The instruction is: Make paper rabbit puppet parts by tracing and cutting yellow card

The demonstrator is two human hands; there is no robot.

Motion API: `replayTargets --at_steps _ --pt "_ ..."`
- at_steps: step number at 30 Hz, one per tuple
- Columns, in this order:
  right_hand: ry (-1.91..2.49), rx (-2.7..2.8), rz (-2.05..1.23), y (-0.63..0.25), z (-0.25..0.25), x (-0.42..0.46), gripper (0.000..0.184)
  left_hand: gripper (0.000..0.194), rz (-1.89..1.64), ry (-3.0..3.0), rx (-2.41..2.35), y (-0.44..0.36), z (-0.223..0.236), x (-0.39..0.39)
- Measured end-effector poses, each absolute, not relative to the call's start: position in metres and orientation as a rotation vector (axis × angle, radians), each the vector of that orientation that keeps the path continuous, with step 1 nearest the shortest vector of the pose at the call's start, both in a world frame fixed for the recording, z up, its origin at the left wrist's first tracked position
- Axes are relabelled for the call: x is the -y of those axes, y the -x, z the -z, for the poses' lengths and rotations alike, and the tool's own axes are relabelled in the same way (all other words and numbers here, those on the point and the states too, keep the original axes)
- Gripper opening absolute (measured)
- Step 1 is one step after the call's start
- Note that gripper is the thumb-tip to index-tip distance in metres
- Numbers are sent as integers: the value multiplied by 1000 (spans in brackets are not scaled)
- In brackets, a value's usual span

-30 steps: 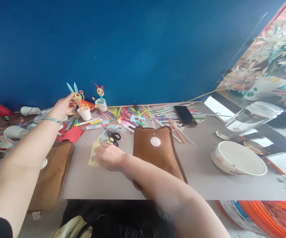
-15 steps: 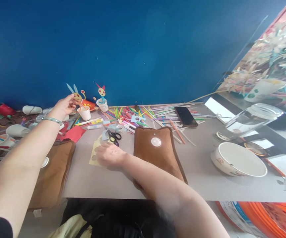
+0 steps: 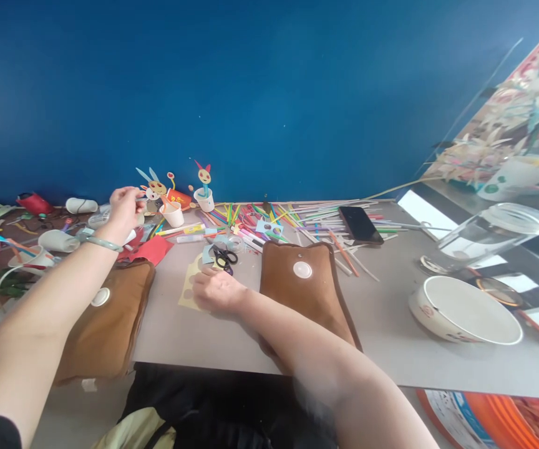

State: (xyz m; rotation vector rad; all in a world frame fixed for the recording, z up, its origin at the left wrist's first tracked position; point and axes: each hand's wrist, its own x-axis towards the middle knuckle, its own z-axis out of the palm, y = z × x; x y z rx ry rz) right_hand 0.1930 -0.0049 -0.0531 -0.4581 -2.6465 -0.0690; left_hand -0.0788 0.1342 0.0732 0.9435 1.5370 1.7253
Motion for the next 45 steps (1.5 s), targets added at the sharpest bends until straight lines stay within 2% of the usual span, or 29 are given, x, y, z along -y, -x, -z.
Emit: replayTargets --at_steps 3,9,21,39,45 --pt "462 2652 77 -193 53 5 22 23 -1699 -925 -1455 67 -66 -129" --pt "445 2654 95 -194 52 5 21 14 -1455 -870 -1401 50 -51 -143" --pt "464 2678 69 -195 47 8 17 37 -1569 -673 -1226 35 -52 -165" --pt "452 2650 70 -196 46 9 14 14 -1635 -579 -1242 28 -52 -169" --pt "470 2665 40 -195 46 9 15 13 -1629 -579 -1254 28 -53 -172"
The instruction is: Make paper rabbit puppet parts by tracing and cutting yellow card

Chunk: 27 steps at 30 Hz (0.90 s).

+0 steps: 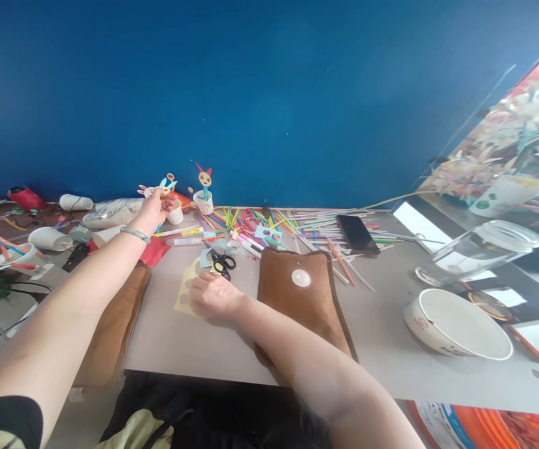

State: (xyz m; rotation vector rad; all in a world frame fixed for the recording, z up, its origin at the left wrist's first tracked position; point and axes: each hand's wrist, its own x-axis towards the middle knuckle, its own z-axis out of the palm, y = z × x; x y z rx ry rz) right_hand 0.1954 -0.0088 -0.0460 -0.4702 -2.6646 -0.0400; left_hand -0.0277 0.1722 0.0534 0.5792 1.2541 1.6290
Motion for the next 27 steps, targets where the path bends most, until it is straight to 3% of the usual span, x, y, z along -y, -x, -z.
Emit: replayTargets --at_steps 12,27 --pt "483 2658 37 -196 44 10 15 27 -1615 -603 -1257 34 -55 -173" --pt "459 2688 8 -196 48 8 16 22 -1507 -713 -1388 38 -53 -154"
